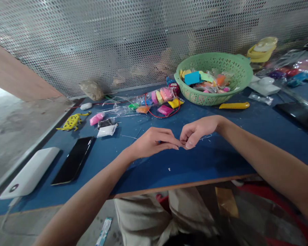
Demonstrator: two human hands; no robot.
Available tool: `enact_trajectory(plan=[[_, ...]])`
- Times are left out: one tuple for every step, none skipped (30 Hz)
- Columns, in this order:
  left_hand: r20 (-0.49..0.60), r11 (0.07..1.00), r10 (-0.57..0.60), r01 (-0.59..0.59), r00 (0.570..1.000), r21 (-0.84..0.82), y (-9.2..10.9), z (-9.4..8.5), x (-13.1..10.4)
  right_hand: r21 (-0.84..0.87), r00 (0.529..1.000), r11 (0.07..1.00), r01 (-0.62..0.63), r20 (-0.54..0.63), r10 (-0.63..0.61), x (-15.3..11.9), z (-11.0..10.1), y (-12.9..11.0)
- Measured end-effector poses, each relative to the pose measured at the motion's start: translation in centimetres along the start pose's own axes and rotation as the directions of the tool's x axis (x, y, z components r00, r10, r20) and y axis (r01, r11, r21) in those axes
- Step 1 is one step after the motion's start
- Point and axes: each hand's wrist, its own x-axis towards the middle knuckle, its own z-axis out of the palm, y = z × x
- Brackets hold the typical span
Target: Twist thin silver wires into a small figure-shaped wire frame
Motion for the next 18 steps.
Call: enact_trajectory(plan=[[0.018, 0.996, -0.036, 0.037, 0.999, -0.083, 0.0, 0.1, 0.1, 0.018, 1.0, 1.0, 0.002, 0.022, -0.003, 0.0, 0.0, 0.0], [0.032, 0.987, -0.06, 0.065, 0.998, -0.15, 0.0, 0.1, 0.1, 0.037, 0.999, 0.999, 0.007, 0.039, -0.009, 0.1, 0.1, 0.0], [0.042, 0.975, -0.073, 0.08, 0.997, -0.207, 0.0, 0.2, 0.1, 0.057, 0.998, 0.998, 0.015, 0.053, -0.018, 0.1, 0.2, 0.0], [0.048, 0.963, -0.08, 0.09, 0.996, -0.256, -0.1, 0.2, 0.1, 0.078, 0.997, 0.997, 0.028, 0.063, -0.033, 0.2, 0.3, -0.1], [0.051, 0.949, -0.087, 0.098, 0.995, -0.3, -0.1, 0.3, 0.1, 0.102, 0.996, 0.994, 0.048, 0.073, -0.055, 0.3, 0.5, -0.1], [0.054, 0.933, -0.1, 0.112, 0.994, -0.343, -0.1, 0.3, 0.0, 0.13, 0.993, 0.989, 0.073, 0.081, -0.084, 0.4, 0.7, -0.1], [0.063, 0.912, -0.121, 0.136, 0.991, -0.387, -0.2, 0.3, 0.0, 0.164, 0.989, 0.981, 0.103, 0.09, -0.119, 0.5, 1.0, -0.1], [0.083, 0.886, -0.149, 0.171, 0.985, -0.432, -0.2, 0.3, -0.1, 0.203, 0.982, 0.969, 0.139, 0.098, -0.161, 0.7, 1.2, -0.1], [0.113, 0.854, -0.177, 0.21, 0.978, -0.477, -0.2, 0.3, -0.2, 0.243, 0.973, 0.954, 0.174, 0.106, -0.204, 0.9, 1.5, -0.1], [0.15, 0.819, -0.198, 0.248, 0.969, -0.518, -0.2, 0.3, -0.2, 0.283, 0.963, 0.936, 0.207, 0.109, -0.246, 1.2, 1.8, -0.1], [0.186, 0.786, -0.21, 0.278, 0.96, -0.552, -0.2, 0.3, -0.3, 0.321, 0.952, 0.917, 0.236, 0.111, -0.284, 1.5, 2.1, -0.1], [0.209, 0.761, -0.215, 0.298, 0.954, -0.576, -0.2, 0.3, -0.3, 0.345, 0.946, 0.904, 0.253, 0.11, -0.306, 1.7, 2.4, 0.0], [0.216, 0.747, -0.216, 0.303, 0.952, -0.592, -0.2, 0.3, -0.3, 0.365, 0.94, 0.892, 0.268, 0.104, -0.325, 2.0, 2.6, 0.0], [0.203, 0.743, -0.213, 0.293, 0.956, -0.602, -0.2, 0.3, -0.3, 0.383, 0.937, 0.881, 0.278, 0.096, -0.337, 2.1, 2.8, 0.0], [0.171, 0.747, -0.206, 0.268, 0.963, -0.608, -0.2, 0.3, -0.2, 0.4, 0.933, 0.87, 0.288, 0.088, -0.349, 2.2, 3.0, 0.0], [0.128, 0.757, -0.196, 0.233, 0.972, -0.611, -0.2, 0.3, -0.2, 0.417, 0.929, 0.858, 0.298, 0.079, -0.361, 2.3, 3.1, 0.0], [0.082, 0.768, -0.184, 0.195, 0.98, -0.609, -0.3, 0.3, -0.2, 0.432, 0.925, 0.847, 0.309, 0.07, -0.373, 2.3, 3.1, -0.1], [0.041, 0.782, -0.173, 0.162, 0.984, -0.602, -0.3, 0.2, -0.2, 0.44, 0.924, 0.84, 0.317, 0.058, -0.379, 2.3, 3.1, -0.1]])
